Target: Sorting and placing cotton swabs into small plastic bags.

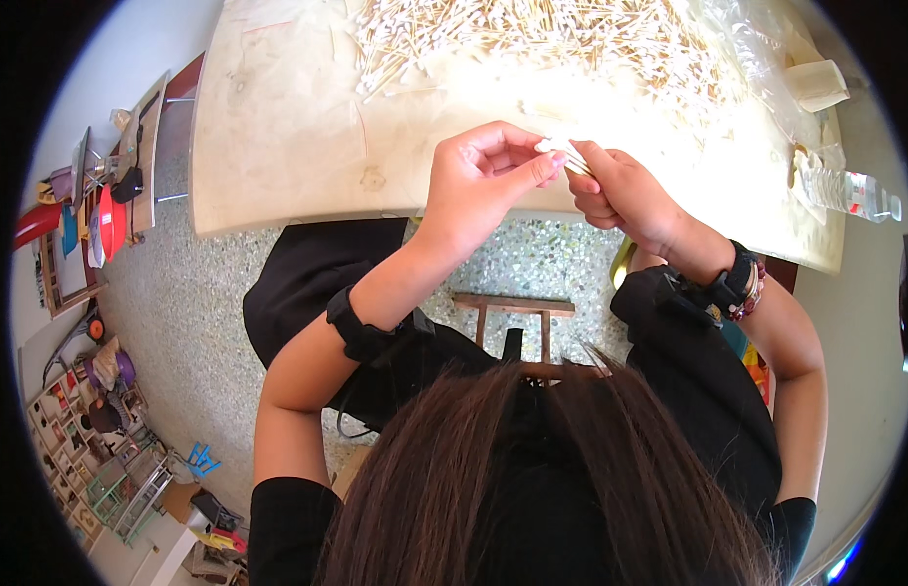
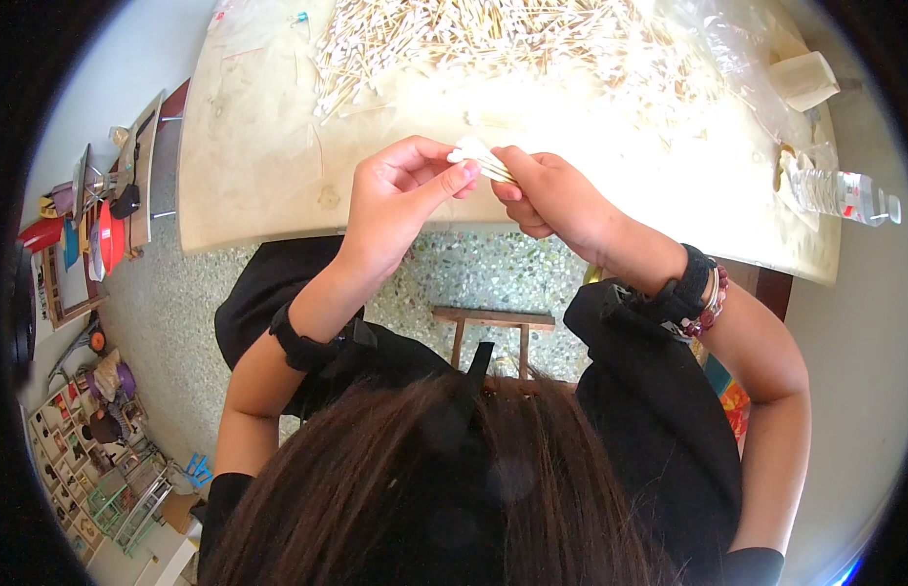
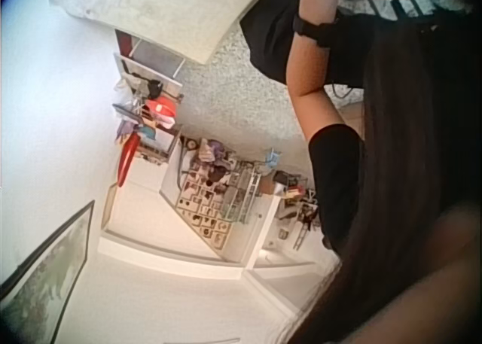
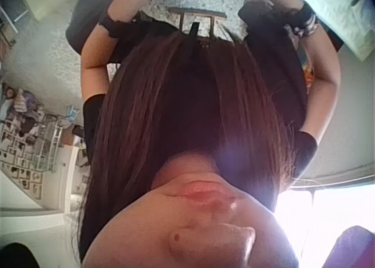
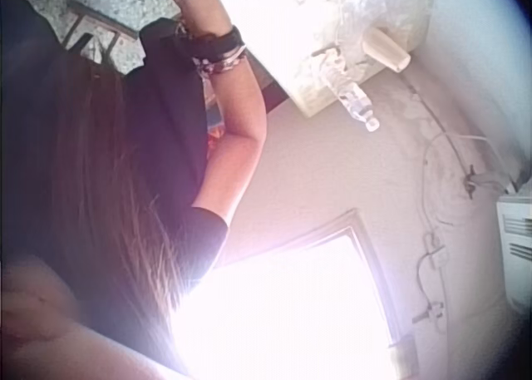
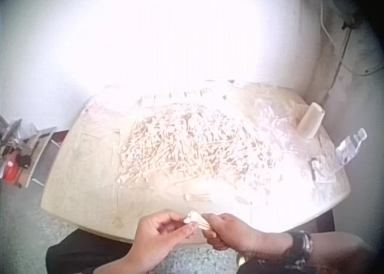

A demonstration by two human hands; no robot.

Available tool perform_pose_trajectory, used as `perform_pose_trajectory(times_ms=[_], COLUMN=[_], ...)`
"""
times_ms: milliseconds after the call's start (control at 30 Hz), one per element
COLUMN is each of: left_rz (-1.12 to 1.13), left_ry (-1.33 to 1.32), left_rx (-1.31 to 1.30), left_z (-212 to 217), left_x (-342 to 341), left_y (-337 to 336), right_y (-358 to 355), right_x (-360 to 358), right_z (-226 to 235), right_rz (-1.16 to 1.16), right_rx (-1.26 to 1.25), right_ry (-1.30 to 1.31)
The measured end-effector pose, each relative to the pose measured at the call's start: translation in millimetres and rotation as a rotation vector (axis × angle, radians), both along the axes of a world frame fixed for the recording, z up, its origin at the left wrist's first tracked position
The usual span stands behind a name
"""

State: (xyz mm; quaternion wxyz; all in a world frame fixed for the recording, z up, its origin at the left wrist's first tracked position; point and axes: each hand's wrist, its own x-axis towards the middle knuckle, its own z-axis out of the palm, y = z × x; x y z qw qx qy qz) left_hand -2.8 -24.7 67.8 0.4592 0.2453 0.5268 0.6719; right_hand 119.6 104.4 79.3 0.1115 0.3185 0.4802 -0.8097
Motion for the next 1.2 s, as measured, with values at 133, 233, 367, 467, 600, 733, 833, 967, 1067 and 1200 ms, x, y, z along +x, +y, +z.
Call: perform_pose_trajectory(times_ms=[133,233,367,467,600,733,833,967,1067,1200], left_rz=[0.000,0.070,-0.029,-0.086,-0.186,-0.053,0.026,0.138,0.193,0.202], left_ry=[0.195,0.232,0.288,0.906,1.319,1.222,1.038,0.830,0.658,0.776], left_rx=[0.088,0.131,0.131,0.331,0.517,0.497,0.240,0.047,-0.041,0.008], left_z=[0.6,5.2,10.0,12.2,15.4,8.8,-1.2,-10.3,-12.6,-12.7], left_x=[-3.9,-4.5,-7.0,-19.4,-27.0,-15.7,-1.8,18.0,23.7,19.0], left_y=[-0.9,2.9,3.9,5.9,6.0,3.4,-2.3,1.6,4.1,6.4], right_y=[0.4,4.2,6.3,7.5,2.2,-8.6,-12.0,-14.0,-14.6,-14.0], right_x=[2.4,6.1,8.5,8.2,6.5,3.2,1.3,-2.3,-3.9,-4.5], right_z=[0.7,-1.4,-0.5,3.1,7.7,12.6,9.9,-0.2,2.4,2.8], right_rz=[0.038,0.128,0.189,0.252,0.395,0.430,0.284,0.106,0.062,0.017], right_rx=[-0.103,-0.248,-0.472,-0.568,-0.577,-0.507,-0.225,0.735,1.037,0.857], right_ry=[0.047,0.100,0.118,0.093,0.063,0.051,-0.019,0.072,0.155,0.134])
